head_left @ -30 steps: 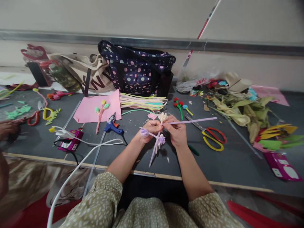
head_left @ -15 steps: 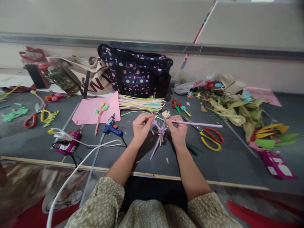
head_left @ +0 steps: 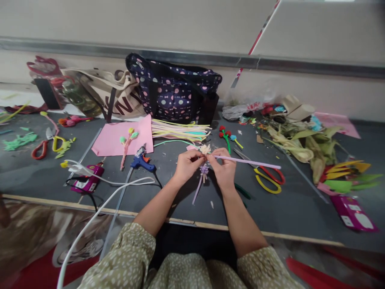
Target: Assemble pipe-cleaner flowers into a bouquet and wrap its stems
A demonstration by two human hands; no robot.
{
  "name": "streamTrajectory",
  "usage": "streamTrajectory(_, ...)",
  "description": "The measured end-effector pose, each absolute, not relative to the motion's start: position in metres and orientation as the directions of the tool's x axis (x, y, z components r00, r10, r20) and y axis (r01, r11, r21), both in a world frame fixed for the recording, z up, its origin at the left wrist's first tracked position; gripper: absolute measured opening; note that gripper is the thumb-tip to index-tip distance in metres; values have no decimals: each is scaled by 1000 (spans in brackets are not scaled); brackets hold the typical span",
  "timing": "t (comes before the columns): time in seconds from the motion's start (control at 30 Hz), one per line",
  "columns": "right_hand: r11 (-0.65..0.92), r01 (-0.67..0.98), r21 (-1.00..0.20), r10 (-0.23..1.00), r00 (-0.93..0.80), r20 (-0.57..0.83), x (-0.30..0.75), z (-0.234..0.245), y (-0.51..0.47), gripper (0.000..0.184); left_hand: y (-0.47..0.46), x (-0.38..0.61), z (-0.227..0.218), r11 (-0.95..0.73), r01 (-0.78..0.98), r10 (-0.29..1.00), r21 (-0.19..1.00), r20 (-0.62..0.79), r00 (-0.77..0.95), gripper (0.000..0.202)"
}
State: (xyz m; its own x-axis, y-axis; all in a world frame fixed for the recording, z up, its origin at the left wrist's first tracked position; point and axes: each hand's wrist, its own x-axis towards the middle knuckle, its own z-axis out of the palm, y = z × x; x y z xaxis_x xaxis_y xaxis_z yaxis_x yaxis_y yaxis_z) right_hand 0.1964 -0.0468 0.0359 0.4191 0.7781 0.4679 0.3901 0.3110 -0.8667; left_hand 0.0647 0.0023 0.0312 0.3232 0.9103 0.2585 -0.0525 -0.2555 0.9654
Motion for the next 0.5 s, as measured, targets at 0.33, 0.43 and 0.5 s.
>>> streamTrajectory(0.33, 325, 98, -941, 863, 376, 337, 199, 29, -43, 11, 2, 58, 41, -178, -154, 886, 972, 226, 405, 21)
streamTrajectory(0.43, 326, -10, -945, 874, 385, 297, 196, 29, -42, 10, 2, 57, 43, -98, -212, 883, 972, 184, 433, 24)
streamTrajectory(0.5, 313, -75, -947, 888, 378, 264, 195, 30, -42, 9, 3, 57, 43, -36, -254, 879, 967, 151, 451, 26)
